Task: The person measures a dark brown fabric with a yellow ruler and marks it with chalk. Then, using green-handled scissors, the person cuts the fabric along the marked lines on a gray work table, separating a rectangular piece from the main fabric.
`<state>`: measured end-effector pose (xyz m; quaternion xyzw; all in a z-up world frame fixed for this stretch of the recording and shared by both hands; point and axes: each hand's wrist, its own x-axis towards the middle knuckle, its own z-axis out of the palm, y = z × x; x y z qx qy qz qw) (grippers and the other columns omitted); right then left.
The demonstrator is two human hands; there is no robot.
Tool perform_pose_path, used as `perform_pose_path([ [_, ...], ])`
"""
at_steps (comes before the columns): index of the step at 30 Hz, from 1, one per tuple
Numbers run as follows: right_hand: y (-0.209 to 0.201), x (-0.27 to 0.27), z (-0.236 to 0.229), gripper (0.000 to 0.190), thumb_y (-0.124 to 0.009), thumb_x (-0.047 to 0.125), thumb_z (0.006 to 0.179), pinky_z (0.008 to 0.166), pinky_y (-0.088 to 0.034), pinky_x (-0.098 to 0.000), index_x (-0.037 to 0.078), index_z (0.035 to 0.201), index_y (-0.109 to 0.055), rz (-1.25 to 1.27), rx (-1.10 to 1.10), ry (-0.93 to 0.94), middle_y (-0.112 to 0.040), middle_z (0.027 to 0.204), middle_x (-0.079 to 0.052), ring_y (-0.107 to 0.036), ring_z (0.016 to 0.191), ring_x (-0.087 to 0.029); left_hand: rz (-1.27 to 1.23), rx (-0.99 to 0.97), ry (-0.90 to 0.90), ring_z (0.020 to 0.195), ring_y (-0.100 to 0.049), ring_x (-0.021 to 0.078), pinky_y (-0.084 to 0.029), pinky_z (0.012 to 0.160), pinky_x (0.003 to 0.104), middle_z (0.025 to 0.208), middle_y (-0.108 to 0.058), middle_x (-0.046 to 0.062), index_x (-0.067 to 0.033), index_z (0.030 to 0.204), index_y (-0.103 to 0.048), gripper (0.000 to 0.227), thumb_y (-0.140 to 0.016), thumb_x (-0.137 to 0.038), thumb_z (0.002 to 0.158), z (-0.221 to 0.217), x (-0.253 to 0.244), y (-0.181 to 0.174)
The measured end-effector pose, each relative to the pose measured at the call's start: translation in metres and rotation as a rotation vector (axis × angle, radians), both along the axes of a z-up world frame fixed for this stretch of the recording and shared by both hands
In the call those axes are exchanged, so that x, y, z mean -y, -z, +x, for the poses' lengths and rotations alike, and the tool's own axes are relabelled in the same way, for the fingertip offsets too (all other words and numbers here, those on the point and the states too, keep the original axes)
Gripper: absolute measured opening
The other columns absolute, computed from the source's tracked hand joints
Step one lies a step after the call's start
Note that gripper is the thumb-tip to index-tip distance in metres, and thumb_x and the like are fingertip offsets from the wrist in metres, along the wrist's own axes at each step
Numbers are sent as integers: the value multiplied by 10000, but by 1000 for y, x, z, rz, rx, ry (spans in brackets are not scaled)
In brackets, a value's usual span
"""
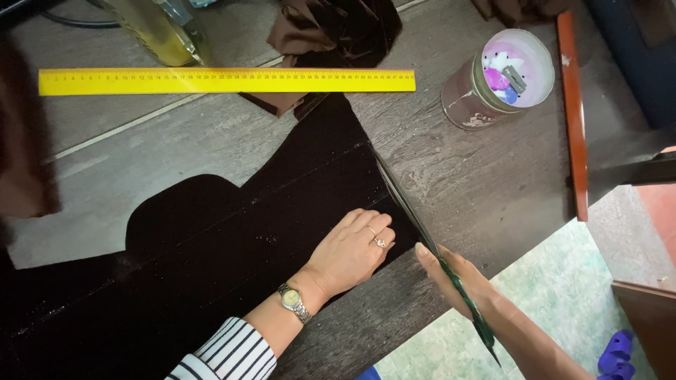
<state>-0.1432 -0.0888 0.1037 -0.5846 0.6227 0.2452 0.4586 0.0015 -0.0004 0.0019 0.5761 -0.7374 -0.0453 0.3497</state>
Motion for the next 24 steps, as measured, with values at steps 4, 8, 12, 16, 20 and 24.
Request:
perform_pose_path([
  [4,-7,1,12,645,-335,589,831,943,-447,-322,184,1242,-623,-19,-7,-69,-716,1080,-10,-629,1007,-133,-24,-24,-1,893,-543,255,-443,830,363,923,-537,78,-42,844,-579,112,-555,-61,952,0,0,-2],
  [8,1,3,6,631,-341,613,842,818,-431,-315,111,1084,-636,-46,-38,-78,-646,881,-55,-559,824,-158,-20,4,-11,890,-541,241,-442,836,355,927,-540,68,-57,839,-581,126,-550,-86,957,0,0,-3],
  [12,-1,4,8,870,-310,664,778,855,-508,-361,126,1459,-360,-28,-112,-68,-671,1198,-136,-677,955,-217,-15,8,-11,889,-533,245,-441,839,361,944,-543,70,-59,848,-584,111,-544,-88,948,1,0,-3],
  [16,13,7,0,566,-386,552,874,920,-447,-320,103,1073,-667,-57,16,-62,-701,951,-35,-625,957,-130,-20,11,-18,889,-543,242,-447,846,357,939,-549,74,-53,850,-591,125,-542,-87,960,-1,1,5],
  [20,35,18,-14,798,-325,701,873,840,-506,-496,11,1112,-647,-166,10,-264,-708,961,-281,-666,1004,-437,-97,38,-47,974,-569,264,-450,895,394,835,-508,66,-66,767,-474,265,-434,-186,1000,-7,5,23],
  [24,25,11,-5,761,-359,687,879,831,-511,-468,21,1097,-658,-202,6,-248,-707,925,-263,-680,988,-400,-68,32,-48,991,-570,263,-448,905,393,861,-530,73,-61,780,-500,275,-414,-189,1008,-9,3,25],
])
